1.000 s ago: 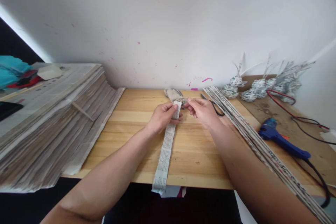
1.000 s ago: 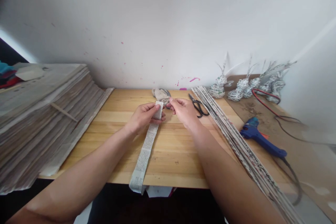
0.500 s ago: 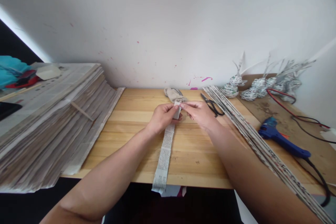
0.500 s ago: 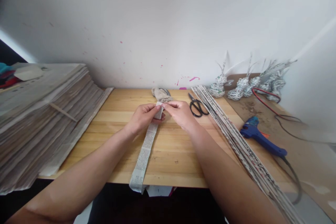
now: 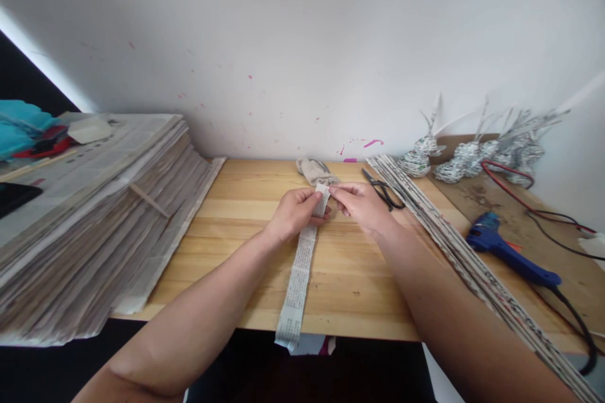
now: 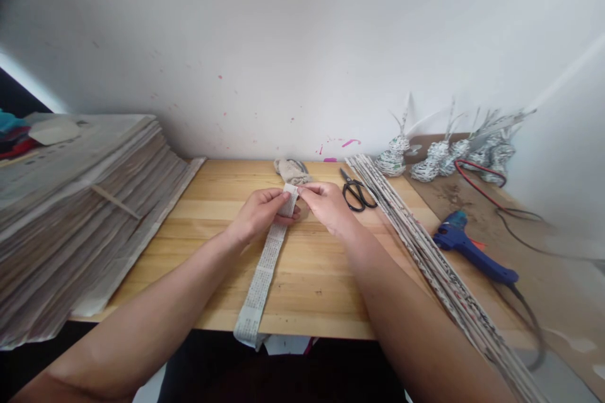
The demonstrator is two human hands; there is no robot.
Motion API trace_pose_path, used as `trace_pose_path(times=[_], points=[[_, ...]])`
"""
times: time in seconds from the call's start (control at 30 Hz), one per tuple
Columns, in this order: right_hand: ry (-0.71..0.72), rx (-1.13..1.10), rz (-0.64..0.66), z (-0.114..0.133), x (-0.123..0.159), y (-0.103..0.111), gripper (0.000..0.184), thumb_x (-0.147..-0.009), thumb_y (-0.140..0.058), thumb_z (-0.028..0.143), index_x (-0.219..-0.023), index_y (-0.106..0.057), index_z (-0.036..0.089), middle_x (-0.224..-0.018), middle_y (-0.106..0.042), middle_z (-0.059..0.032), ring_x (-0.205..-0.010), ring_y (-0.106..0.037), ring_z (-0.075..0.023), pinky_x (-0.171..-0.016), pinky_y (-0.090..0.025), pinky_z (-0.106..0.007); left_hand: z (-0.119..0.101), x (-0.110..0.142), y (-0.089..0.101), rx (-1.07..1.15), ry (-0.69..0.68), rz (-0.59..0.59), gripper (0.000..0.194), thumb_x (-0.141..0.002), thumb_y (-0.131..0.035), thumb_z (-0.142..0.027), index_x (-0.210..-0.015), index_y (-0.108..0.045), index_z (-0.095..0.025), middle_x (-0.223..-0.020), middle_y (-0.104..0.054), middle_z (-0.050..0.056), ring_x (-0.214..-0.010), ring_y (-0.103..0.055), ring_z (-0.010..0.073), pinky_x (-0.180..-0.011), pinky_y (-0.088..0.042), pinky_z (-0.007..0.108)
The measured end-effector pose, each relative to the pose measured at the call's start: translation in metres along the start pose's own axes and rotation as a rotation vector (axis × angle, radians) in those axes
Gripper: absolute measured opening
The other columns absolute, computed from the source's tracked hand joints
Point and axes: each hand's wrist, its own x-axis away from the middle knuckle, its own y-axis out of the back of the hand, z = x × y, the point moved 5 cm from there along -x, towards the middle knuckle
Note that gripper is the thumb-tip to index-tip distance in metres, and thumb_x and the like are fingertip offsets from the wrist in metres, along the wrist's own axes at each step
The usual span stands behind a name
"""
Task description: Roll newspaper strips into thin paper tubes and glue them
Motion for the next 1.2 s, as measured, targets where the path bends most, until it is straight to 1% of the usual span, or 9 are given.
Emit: trace_pose_path(times=[0.13, 0.3, 0.4, 0.5, 0.6, 0.73, 0.87, 1.0, 1.2], points=[[-0.004, -0.031, -0.015, -0.002, 0.000, 0.000, 0.034, -0.070, -0.071, 0.043, -0.086, -0.077, 0.014, -0.052, -0.054, 0.0023, -0.048, -0.037, -0.0094, -0.048, -0.027, -0.027, 0.000, 0.001, -0.001, 0.000, -0.001, 0.007, 0.036, -0.082, -0.064, -0.048, -0.092, -0.068, -0.013, -0.076, -0.070, 0.007, -0.069, -0.068, 0.0177, -0.066, -0.057, 0.031], [-0.036, -0.066, -0.051, -0.002, 0.001, -0.001, 0.032, -0.067, -0.074, 0.043, -0.080, -0.076, 0.014, -0.049, -0.050, 0.0034, -0.045, -0.036, -0.0081, -0.044, -0.024, -0.026, -0.001, 0.002, -0.001, 0.005, -0.001, 0.000, 0.035, -0.082, -0.064, -0.047, -0.092, -0.068, -0.014, -0.076, -0.070, 0.007, -0.069, -0.068, 0.0179, -0.066, -0.057, 0.031], [-0.042, -0.082, -0.057, -0.004, 0.000, -0.002, 0.032, -0.065, -0.075, 0.044, -0.076, -0.075, 0.014, -0.049, -0.050, 0.0032, -0.045, -0.036, -0.0076, -0.042, -0.023, -0.025, -0.001, 0.002, -0.001, 0.006, 0.003, -0.003, 0.036, -0.081, -0.065, -0.049, -0.091, -0.067, -0.014, -0.076, -0.071, 0.007, -0.068, -0.068, 0.0180, -0.066, -0.057, 0.031], [-0.041, -0.111, -0.058, -0.008, -0.002, -0.002, 0.035, -0.063, -0.076, 0.045, -0.077, -0.075, 0.014, -0.050, -0.050, 0.0031, -0.045, -0.036, -0.0076, -0.042, -0.021, -0.024, 0.000, 0.001, -0.001, 0.003, 0.001, 0.005, 0.037, -0.082, -0.064, -0.049, -0.091, -0.067, -0.013, -0.076, -0.071, 0.007, -0.069, -0.068, 0.0182, -0.066, -0.057, 0.031], [-0.036, -0.117, -0.069, -0.011, -0.004, -0.002, 0.036, -0.062, -0.078, 0.047, -0.076, -0.074, 0.014, -0.051, -0.054, 0.0022, -0.046, -0.038, -0.0084, -0.043, -0.024, -0.025, 0.002, 0.001, -0.001, -0.002, 0.001, 0.009, 0.036, -0.083, -0.063, -0.048, -0.092, -0.067, -0.013, -0.077, -0.071, 0.008, -0.069, -0.069, 0.0182, -0.066, -0.057, 0.030], [-0.030, -0.142, -0.089, -0.013, -0.004, -0.001, 0.035, -0.060, -0.080, 0.046, -0.073, -0.073, 0.015, -0.053, -0.057, 0.0014, -0.050, -0.044, -0.0098, -0.048, -0.031, -0.026, 0.002, 0.001, -0.002, 0.010, 0.019, 0.001, 0.034, -0.084, -0.063, -0.045, -0.092, -0.066, -0.013, -0.076, -0.071, 0.008, -0.067, -0.068, 0.0178, -0.065, -0.057, 0.030], [-0.027, -0.144, -0.098, -0.014, -0.005, -0.002, 0.034, -0.059, -0.081, 0.046, -0.069, -0.071, 0.016, -0.055, -0.059, 0.0008, -0.052, -0.049, -0.0111, -0.051, -0.035, -0.026, 0.000, 0.002, -0.004, 0.013, 0.025, 0.008, 0.034, -0.085, -0.063, -0.045, -0.091, -0.066, -0.012, -0.075, -0.071, 0.008, -0.067, -0.068, 0.0172, -0.065, -0.057, 0.030], [-0.029, -0.146, -0.101, -0.015, -0.005, -0.002, 0.031, -0.060, -0.081, 0.045, -0.067, -0.070, 0.017, -0.054, -0.058, 0.0013, -0.051, -0.048, -0.0107, -0.049, -0.034, -0.026, -0.001, 0.003, -0.005, 0.025, 0.036, 0.004, 0.035, -0.083, -0.065, -0.046, -0.088, -0.065, -0.012, -0.073, -0.070, 0.008, -0.066, -0.067, 0.0168, -0.064, -0.057, 0.030], [-0.003, -0.068, -0.101, -0.013, -0.004, -0.002, 0.034, -0.064, -0.078, 0.050, -0.067, -0.067, 0.018, -0.050, -0.052, 0.0021, -0.049, -0.047, -0.0113, -0.045, -0.031, -0.025, 0.000, 0.002, -0.005, 0.030, 0.044, 0.006, 0.036, -0.080, -0.068, -0.048, -0.084, -0.064, -0.012, -0.072, -0.069, 0.008, -0.066, -0.068, 0.0171, -0.064, -0.057, 0.030]])
